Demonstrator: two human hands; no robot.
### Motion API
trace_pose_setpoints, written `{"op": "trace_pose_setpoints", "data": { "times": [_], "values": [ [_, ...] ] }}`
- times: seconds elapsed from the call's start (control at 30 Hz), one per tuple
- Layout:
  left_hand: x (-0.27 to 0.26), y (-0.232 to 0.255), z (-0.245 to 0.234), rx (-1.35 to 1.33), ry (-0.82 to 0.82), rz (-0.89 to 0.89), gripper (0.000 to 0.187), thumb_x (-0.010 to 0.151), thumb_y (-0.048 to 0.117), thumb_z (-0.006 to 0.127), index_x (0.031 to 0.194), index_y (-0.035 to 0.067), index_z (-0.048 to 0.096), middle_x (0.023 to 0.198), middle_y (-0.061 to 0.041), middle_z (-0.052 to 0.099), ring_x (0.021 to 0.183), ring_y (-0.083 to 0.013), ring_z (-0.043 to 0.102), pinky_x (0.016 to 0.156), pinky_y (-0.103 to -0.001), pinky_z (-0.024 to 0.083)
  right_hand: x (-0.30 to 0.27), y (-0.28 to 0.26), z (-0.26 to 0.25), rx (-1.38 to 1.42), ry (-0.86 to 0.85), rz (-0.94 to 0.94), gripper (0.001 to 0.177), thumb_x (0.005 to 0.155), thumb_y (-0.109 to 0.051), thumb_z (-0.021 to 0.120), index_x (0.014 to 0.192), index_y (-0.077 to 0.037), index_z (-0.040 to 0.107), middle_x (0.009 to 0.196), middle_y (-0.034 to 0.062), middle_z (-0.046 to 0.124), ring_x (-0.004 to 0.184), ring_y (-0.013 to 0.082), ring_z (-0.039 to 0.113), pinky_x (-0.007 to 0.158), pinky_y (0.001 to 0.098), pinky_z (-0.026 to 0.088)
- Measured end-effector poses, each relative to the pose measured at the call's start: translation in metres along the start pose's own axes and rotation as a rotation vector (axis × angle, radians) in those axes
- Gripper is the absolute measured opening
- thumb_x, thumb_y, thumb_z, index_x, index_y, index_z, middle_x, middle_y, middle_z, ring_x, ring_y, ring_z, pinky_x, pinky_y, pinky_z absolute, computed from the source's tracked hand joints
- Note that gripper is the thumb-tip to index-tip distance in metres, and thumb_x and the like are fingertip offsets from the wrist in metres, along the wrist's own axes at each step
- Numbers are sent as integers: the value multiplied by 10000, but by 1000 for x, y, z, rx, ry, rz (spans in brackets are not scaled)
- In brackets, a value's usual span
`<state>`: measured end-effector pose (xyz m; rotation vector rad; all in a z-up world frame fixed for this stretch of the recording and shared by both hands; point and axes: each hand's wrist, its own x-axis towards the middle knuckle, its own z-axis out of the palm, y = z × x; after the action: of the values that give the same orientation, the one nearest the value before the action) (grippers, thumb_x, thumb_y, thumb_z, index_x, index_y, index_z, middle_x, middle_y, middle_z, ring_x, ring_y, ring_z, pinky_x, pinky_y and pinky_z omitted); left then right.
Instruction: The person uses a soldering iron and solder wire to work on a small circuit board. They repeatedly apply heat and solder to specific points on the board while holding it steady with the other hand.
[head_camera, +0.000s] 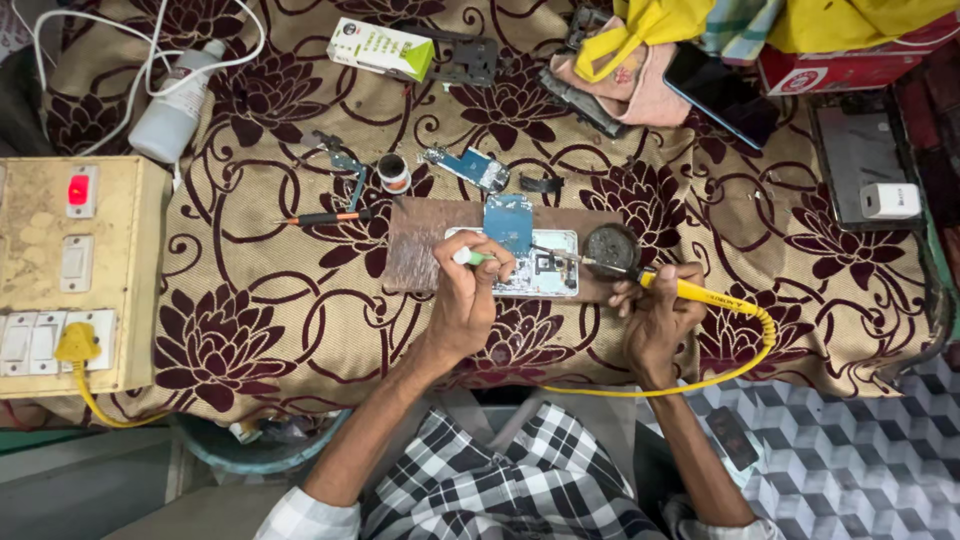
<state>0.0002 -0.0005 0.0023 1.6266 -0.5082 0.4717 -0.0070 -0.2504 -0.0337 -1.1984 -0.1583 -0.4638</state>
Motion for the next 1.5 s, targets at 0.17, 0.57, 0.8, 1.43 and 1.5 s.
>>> {"op": "trace_pose_setpoints", "data": {
  "times": [0.17, 0.57, 0.8, 1.43, 1.5],
  "values": [
    [-2, 0, -1, 10, 13, 21, 241, 1178, 334, 283, 1262, 110, 251, 807, -80, 583, 733, -166, 542, 752, -349, 482, -1, -1, 1, 28, 63, -3, 232, 1124, -185, 553, 1001, -52, 409, 721, 128, 613, 562, 182, 644, 463, 255, 520],
    [0, 4, 0, -53, 29, 11, 221, 1180, 290, 330, 1261, 99, 254, 831, -102, 581, 759, -169, 543, 774, -351, 485, -1, 0, 2, 41, 68, -27, 252, 1135, -197, 552, 982, -59, 406, 692, 127, 600, 529, 169, 619, 448, 255, 506],
    [-1, 5, -2, -20, 12, -9, 238, 1178, 306, 317, 1265, 97, 243, 819, -90, 589, 753, -168, 548, 783, -352, 475, -1, -4, 5, 19, 68, 9, 245, 1133, -211, 538, 1001, -43, 417, 730, 168, 642, 577, 201, 670, 450, 258, 513],
    [-2, 1, 1, -27, 16, -1, 209, 1184, 297, 284, 1250, 101, 254, 814, -94, 579, 750, -169, 538, 762, -348, 475, -2, -3, 3, -5, 113, 9, 205, 1095, -119, 567, 939, -63, 446, 660, 67, 594, 486, 112, 605, 389, 210, 483],
    [-3, 5, 0, -14, 25, 9, 222, 1178, 294, 305, 1246, 90, 249, 816, -97, 577, 753, -176, 530, 783, -360, 466, -2, -5, 4, -9, 136, 35, 201, 1085, -116, 573, 939, -64, 446, 666, 62, 585, 501, 118, 616, 372, 200, 460]
  ]
}}
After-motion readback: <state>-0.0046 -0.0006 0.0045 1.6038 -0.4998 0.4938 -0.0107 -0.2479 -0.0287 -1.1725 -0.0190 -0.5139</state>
